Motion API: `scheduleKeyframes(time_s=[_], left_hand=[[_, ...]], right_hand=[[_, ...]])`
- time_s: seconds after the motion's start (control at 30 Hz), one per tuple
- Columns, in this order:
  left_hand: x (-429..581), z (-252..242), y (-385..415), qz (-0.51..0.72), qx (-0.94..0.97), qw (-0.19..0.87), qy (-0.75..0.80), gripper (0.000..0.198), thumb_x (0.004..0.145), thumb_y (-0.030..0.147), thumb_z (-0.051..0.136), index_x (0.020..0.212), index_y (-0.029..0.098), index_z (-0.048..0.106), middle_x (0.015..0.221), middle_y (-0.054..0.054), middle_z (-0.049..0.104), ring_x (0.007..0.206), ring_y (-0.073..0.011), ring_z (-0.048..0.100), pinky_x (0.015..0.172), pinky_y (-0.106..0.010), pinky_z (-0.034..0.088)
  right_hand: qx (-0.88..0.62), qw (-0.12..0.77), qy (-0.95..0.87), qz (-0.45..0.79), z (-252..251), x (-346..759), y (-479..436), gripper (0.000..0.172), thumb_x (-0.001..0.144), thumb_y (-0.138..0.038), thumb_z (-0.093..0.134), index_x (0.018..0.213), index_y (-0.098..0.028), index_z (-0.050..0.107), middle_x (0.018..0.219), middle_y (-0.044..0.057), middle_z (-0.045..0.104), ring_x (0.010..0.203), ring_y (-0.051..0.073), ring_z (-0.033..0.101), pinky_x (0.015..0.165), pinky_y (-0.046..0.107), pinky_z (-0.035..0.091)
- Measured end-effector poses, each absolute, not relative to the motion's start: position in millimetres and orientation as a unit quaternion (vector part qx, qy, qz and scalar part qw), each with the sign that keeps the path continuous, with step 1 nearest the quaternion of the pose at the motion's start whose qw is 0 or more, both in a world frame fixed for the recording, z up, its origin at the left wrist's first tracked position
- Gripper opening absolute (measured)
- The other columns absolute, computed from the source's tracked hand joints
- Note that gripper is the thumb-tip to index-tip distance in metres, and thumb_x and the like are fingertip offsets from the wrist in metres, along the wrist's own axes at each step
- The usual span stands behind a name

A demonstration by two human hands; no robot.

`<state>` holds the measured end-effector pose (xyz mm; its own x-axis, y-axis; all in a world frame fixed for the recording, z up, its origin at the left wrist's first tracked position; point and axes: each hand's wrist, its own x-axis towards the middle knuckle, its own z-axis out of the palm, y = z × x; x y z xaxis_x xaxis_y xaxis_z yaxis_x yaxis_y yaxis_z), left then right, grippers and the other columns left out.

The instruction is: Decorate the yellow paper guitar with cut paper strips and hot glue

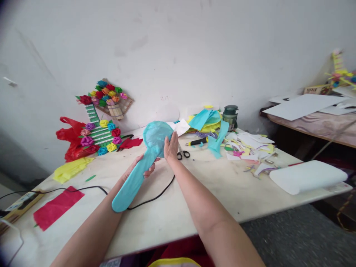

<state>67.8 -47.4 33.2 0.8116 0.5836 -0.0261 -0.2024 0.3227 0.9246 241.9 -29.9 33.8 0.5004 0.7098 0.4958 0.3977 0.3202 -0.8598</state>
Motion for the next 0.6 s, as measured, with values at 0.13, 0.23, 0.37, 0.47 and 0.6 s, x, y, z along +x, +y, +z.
scheduleKeyframes(time_s=[0.13,0.23,0.37,0.47,0.6], left_hand=[[72,33,-49,0.250,0.538,0.787,0.171,0.061,0.076,0.056,0.046,0.110,0.006,0.054,0.067,-0.006,0.055,0.045,-0.0097,0.044,0.043,-0.024,0.032],[75,35,-52,0.238,0.538,0.790,0.174,0.060,0.075,0.057,0.045,0.108,0.007,0.055,0.065,-0.005,0.054,0.045,-0.0098,0.044,0.043,-0.024,0.031],[76,41,-57,0.248,0.533,0.787,0.188,0.058,0.076,0.054,0.045,0.108,0.007,0.055,0.066,-0.004,0.054,0.046,-0.0093,0.044,0.044,-0.023,0.031],[73,49,-56,0.259,0.538,0.776,0.202,0.059,0.076,0.053,0.045,0.110,0.007,0.054,0.067,-0.004,0.055,0.046,-0.0089,0.043,0.044,-0.023,0.031],[69,67,-45,0.301,0.564,0.715,0.282,0.051,0.074,0.049,0.051,0.105,0.009,0.055,0.065,-0.004,0.056,0.047,-0.0097,0.046,0.045,-0.023,0.034]], right_hand=[[-0.566,0.669,-0.477,0.071,33,244,-28,0.075,0.086,-0.057,0.018,0.141,-0.007,0.019,0.149,0.015,0.013,0.137,0.022,0.010,0.111,0.040,0.011],[-0.564,0.664,-0.486,0.071,32,246,-25,0.074,0.086,-0.057,0.017,0.141,-0.008,0.022,0.148,0.015,0.017,0.137,0.022,0.013,0.110,0.041,0.011],[-0.550,0.672,-0.489,0.087,31,249,-26,0.070,0.087,-0.056,0.019,0.141,-0.011,0.022,0.148,0.014,0.018,0.136,0.022,0.013,0.110,0.042,0.012],[-0.534,0.691,-0.482,0.078,32,251,-30,0.067,0.088,-0.052,0.021,0.141,-0.011,0.020,0.149,0.014,0.016,0.137,0.020,0.011,0.110,0.041,0.012],[-0.547,0.711,-0.438,0.053,32,251,-32,0.062,0.087,-0.048,0.028,0.136,-0.010,0.028,0.146,0.017,0.022,0.135,0.021,0.016,0.108,0.040,0.016]])
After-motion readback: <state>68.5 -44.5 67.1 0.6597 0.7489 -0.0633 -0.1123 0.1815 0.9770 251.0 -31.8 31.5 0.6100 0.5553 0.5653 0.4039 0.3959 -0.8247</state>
